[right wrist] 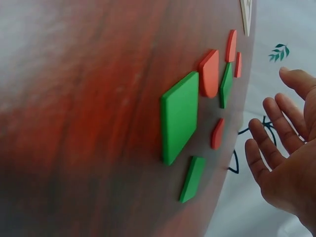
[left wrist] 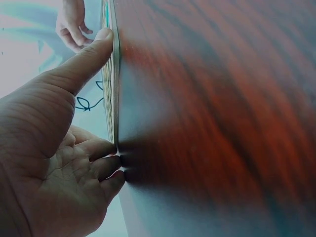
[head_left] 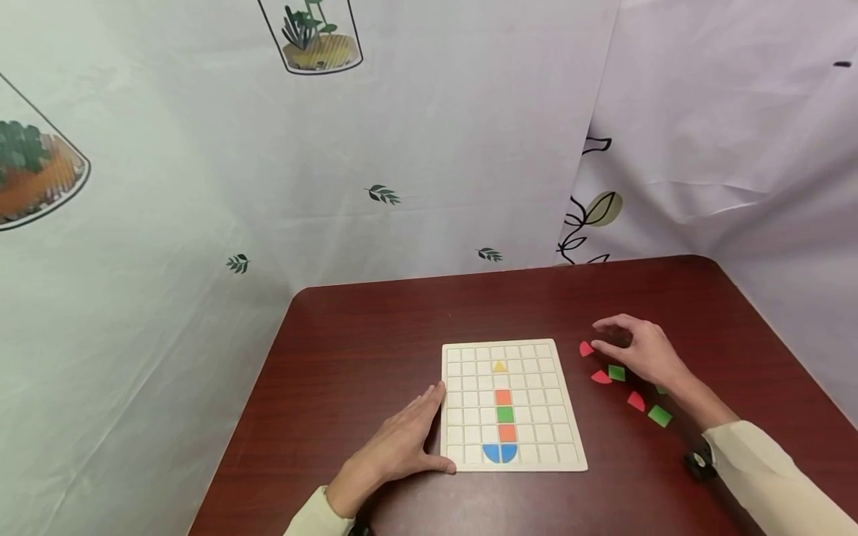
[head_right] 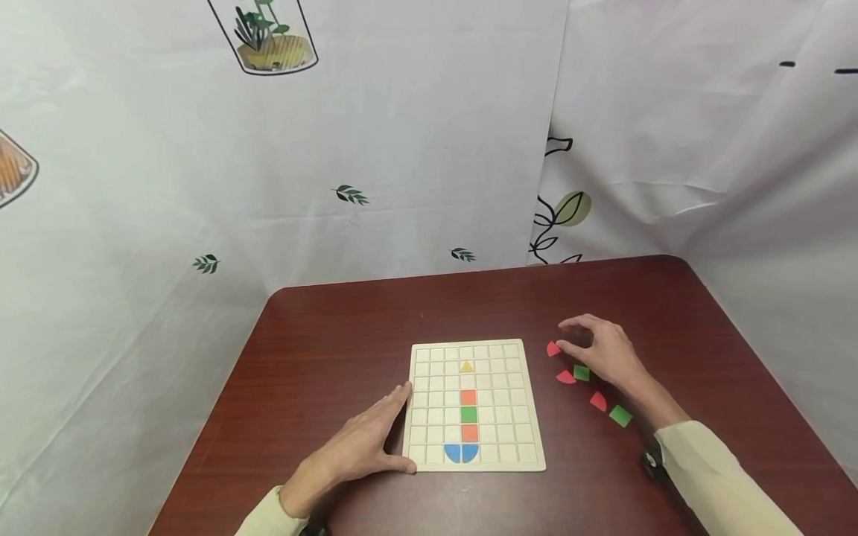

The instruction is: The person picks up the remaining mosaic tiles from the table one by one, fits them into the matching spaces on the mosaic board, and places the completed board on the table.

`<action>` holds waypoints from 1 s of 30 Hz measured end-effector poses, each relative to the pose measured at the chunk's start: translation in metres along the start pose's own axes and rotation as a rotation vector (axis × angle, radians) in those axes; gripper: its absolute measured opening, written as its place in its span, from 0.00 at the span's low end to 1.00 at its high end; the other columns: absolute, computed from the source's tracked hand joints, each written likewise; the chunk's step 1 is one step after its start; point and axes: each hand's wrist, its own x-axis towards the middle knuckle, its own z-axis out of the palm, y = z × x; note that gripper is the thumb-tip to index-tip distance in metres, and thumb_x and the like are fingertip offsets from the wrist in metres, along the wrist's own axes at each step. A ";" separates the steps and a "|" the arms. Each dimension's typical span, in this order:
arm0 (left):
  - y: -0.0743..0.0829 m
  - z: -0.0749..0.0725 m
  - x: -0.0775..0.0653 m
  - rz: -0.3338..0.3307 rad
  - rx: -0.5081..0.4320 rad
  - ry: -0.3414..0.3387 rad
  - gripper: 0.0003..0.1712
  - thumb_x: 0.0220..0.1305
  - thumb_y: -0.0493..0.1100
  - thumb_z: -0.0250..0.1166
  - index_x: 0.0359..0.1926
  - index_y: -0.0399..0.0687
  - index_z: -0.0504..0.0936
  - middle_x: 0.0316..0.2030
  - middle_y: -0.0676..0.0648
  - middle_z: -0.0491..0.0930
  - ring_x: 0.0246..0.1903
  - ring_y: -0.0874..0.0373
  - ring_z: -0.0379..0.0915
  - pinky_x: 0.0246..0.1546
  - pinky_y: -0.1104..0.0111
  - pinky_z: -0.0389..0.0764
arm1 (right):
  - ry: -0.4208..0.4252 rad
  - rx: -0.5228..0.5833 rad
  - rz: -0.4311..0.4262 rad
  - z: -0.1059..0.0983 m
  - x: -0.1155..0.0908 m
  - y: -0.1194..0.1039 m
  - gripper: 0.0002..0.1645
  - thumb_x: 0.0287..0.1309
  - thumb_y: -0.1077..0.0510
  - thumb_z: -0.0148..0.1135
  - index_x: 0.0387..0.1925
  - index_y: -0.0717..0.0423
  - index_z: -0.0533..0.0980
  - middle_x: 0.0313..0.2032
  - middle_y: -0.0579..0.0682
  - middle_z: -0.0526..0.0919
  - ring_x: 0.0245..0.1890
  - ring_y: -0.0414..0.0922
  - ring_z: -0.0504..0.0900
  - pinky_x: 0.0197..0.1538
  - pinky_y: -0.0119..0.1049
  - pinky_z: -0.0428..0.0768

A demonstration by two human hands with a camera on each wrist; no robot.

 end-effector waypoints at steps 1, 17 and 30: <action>0.000 0.000 0.000 0.001 0.000 0.000 0.75 0.52 0.70 0.80 0.85 0.40 0.49 0.84 0.44 0.52 0.80 0.47 0.54 0.73 0.47 0.68 | -0.003 -0.001 0.001 -0.001 -0.001 0.001 0.24 0.58 0.56 0.82 0.54 0.60 0.85 0.47 0.61 0.89 0.43 0.55 0.86 0.46 0.50 0.84; 0.001 -0.002 0.000 0.002 -0.021 -0.007 0.74 0.53 0.70 0.80 0.85 0.40 0.49 0.84 0.43 0.52 0.81 0.48 0.52 0.76 0.50 0.65 | -0.004 -0.037 -0.048 -0.005 -0.020 0.015 0.21 0.53 0.58 0.84 0.48 0.59 0.87 0.40 0.52 0.89 0.33 0.44 0.81 0.35 0.32 0.78; 0.001 -0.002 0.001 0.001 -0.018 -0.007 0.74 0.53 0.69 0.80 0.85 0.39 0.49 0.83 0.42 0.52 0.81 0.47 0.53 0.76 0.50 0.64 | -0.049 -0.052 -0.013 -0.008 -0.029 0.018 0.23 0.52 0.57 0.85 0.49 0.59 0.87 0.40 0.52 0.88 0.35 0.46 0.77 0.34 0.33 0.75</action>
